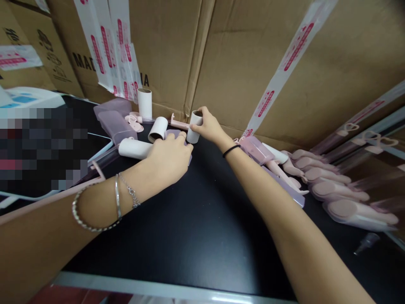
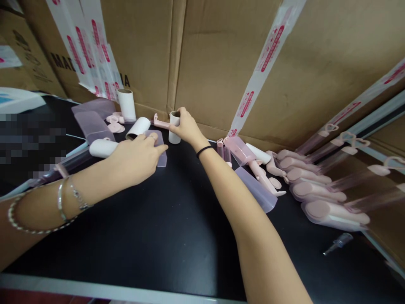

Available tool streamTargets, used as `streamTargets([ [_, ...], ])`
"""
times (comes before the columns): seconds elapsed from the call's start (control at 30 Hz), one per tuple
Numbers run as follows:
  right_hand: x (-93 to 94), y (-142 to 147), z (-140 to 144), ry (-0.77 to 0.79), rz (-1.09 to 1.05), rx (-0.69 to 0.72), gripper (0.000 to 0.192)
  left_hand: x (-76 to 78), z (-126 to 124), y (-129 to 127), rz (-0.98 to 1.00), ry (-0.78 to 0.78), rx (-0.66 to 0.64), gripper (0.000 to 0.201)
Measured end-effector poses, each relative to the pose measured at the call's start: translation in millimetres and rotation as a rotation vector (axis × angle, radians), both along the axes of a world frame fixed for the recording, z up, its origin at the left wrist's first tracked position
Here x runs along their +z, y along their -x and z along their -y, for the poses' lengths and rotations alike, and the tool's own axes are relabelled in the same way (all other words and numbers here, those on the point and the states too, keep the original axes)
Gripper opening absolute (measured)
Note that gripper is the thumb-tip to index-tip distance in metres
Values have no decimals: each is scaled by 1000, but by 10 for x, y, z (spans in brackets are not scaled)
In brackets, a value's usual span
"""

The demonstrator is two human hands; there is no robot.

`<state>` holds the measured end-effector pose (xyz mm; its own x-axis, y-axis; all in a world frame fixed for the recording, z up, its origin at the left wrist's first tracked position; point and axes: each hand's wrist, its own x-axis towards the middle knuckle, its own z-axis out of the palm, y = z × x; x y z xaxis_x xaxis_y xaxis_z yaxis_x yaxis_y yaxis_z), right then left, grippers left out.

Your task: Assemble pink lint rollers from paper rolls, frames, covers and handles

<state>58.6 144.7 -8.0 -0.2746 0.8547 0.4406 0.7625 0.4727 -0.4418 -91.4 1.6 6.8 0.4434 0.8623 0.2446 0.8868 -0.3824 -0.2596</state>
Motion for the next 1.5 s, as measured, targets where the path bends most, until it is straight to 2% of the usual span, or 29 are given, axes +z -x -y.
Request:
streamTargets([
  [0.13,-29,-34,24,19,-33,-89,57,19,-3,-11,9,13,-6,41],
  [0.23,148,-187,41,-14,-11,-173,58,5,-14,-2,16,-3,-8,40],
  [0.27,238,-258,54,-48,55,-204,57,-6,-18,2,21,-17,-17,39],
  [0.33,416,-395,93,-148,319,-265,51,-31,-23,11,31,-44,-35,38],
  [0.4,532,-485,130,-170,568,-269,44,-48,-22,14,36,-52,-41,37],
  [0.47,554,-507,139,-59,698,-235,40,-50,-13,10,34,-39,-33,37],
  [0.53,498,-479,103,107,754,-205,39,-41,-3,5,32,-27,-24,37],
  [0.67,325,-420,-32,333,744,-147,42,-19,8,-1,25,-16,-17,38],
  [0.77,289,-436,-25,420,713,-106,42,-10,7,1,25,-9,-19,37],
  [0.9,445,-468,330,496,686,32,35,-25,-14,-5,52,-58,-68,33],
  [0.97,561,-489,640,558,679,126,29,-59,-38,-24,73,-108,-151,30],
  [1.03,642,-535,984,551,651,174,31,-120,-60,-63,74,-158,-290,28],
  [1.1,654,-609,1313,401,661,117,36,-203,-60,-121,41,-146,-467,32],
  [1.17,594,-692,1590,179,696,3,43,-286,-29,-188,-1,-35,-620,38],
  [1.23,492,-758,1802,7,714,-75,47,-338,24,-248,-13,93,-691,37],
  [1.3,385,-794,1947,-67,709,-94,43,-343,72,-284,13,178,-680,28],
  [1.37,295,-806,2034,-83,694,-93,37,-317,91,-296,129,259,-630,19],
  [1.43,222,-811,2075,-73,679,-111,36,-292,77,-293,395,377,-531,20],
  [1.5,154,-820,2082,-38,659,-150,40,-297,48,-293,734,535,-443,28],
])
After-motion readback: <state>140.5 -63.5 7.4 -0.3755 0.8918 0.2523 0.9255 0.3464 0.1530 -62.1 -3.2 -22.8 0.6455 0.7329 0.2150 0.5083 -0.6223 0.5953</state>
